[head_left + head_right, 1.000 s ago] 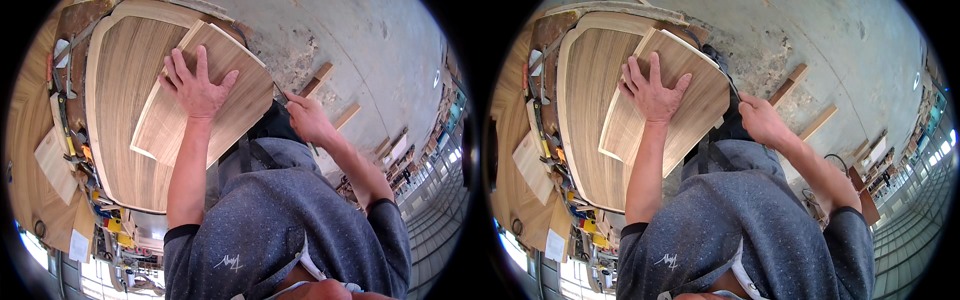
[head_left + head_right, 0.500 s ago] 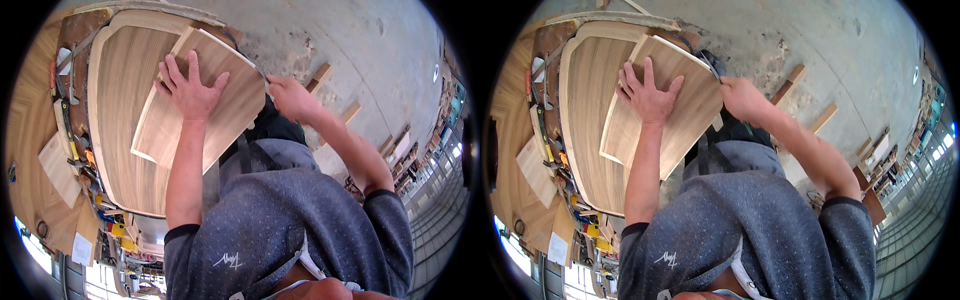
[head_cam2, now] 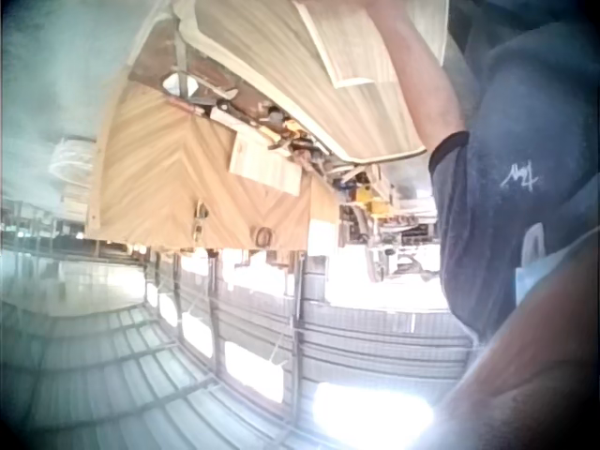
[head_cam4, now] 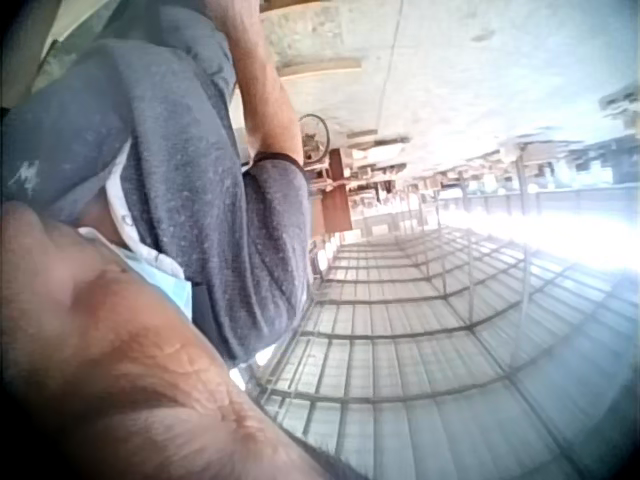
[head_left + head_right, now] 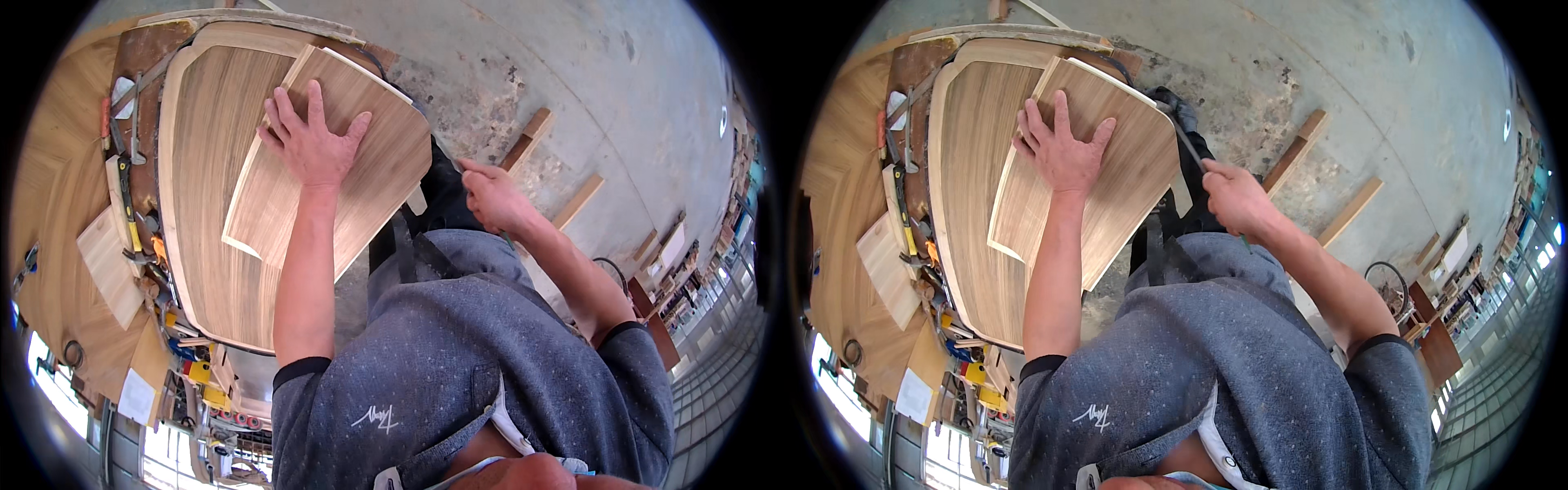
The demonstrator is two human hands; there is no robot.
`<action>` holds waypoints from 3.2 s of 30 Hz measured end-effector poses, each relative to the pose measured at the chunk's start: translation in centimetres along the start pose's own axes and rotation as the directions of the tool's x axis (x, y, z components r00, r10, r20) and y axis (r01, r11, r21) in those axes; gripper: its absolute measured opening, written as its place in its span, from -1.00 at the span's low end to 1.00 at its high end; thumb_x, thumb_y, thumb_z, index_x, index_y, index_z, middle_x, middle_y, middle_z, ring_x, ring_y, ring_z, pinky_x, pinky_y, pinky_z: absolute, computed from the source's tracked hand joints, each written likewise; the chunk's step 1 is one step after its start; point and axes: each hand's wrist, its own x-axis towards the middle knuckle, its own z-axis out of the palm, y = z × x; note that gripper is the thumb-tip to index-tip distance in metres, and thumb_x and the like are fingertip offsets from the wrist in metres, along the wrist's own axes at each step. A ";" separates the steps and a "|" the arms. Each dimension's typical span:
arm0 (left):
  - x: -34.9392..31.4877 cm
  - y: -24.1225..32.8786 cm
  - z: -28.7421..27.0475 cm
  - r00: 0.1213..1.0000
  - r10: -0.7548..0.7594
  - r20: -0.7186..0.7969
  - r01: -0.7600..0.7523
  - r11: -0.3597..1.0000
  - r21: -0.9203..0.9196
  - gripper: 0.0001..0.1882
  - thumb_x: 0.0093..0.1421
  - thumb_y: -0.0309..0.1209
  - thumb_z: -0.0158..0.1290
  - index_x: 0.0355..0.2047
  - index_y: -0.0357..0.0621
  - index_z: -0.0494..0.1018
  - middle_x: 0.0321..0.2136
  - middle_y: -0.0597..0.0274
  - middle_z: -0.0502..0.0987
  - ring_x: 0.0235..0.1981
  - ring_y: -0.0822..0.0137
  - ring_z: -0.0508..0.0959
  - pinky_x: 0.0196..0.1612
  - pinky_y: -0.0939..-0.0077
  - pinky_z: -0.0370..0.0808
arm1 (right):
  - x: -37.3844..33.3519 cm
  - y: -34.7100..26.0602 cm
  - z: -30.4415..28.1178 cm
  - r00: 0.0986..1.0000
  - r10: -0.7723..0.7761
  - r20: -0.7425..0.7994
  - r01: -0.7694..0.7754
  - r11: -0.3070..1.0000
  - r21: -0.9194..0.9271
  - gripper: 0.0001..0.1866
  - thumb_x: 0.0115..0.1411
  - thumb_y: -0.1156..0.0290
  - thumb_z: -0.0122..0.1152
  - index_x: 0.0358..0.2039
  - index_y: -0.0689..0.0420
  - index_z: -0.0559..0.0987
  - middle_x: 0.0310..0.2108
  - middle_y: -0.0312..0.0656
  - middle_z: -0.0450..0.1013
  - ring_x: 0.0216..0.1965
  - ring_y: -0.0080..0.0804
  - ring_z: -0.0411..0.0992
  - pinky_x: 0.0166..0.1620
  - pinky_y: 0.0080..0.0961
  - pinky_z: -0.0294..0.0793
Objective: The person secures a wooden board to a frame using a ratchet strap and a mallet. They then use a file to smooth the edges of the wooden board and a cloth to wipe the surface.
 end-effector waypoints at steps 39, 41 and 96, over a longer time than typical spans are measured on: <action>14.0 -4.4 -25.5 0.987 -0.117 0.111 0.095 0.978 0.186 -0.52 0.14 0.00 0.28 -0.13 -0.13 0.61 -0.44 0.03 0.64 -0.31 0.05 0.64 -0.19 0.12 0.52 | -4.1 -9.2 4.8 0.546 -0.769 0.333 0.730 0.632 0.262 -0.43 0.50 0.35 -0.12 0.50 0.10 0.22 -0.52 -0.47 0.20 -0.56 -0.70 0.19 -0.48 -0.64 0.26; 13.8 -3.5 -25.9 0.982 -0.139 0.130 0.112 0.975 0.193 -0.49 0.14 0.00 0.28 -0.10 -0.16 0.60 -0.40 -0.01 0.65 -0.24 0.00 0.65 -0.13 0.09 0.53 | -3.7 -10.4 5.2 0.511 -0.800 0.315 0.794 0.579 0.183 -0.43 0.48 0.34 -0.09 0.47 0.12 0.27 -0.50 -0.45 0.24 -0.51 -0.70 0.21 -0.41 -0.62 0.30; 13.4 -3.0 -25.9 0.942 -0.324 0.083 0.311 0.940 0.138 -0.33 0.06 0.17 0.31 -0.02 -0.09 0.59 -0.30 0.13 0.69 -0.16 0.11 0.69 -0.05 0.15 0.57 | -2.4 -15.9 6.5 0.526 -0.755 0.390 0.835 0.546 -0.068 -0.43 0.43 0.26 -0.02 0.41 0.15 0.37 -0.47 -0.40 0.35 -0.43 -0.65 0.29 -0.30 -0.58 0.35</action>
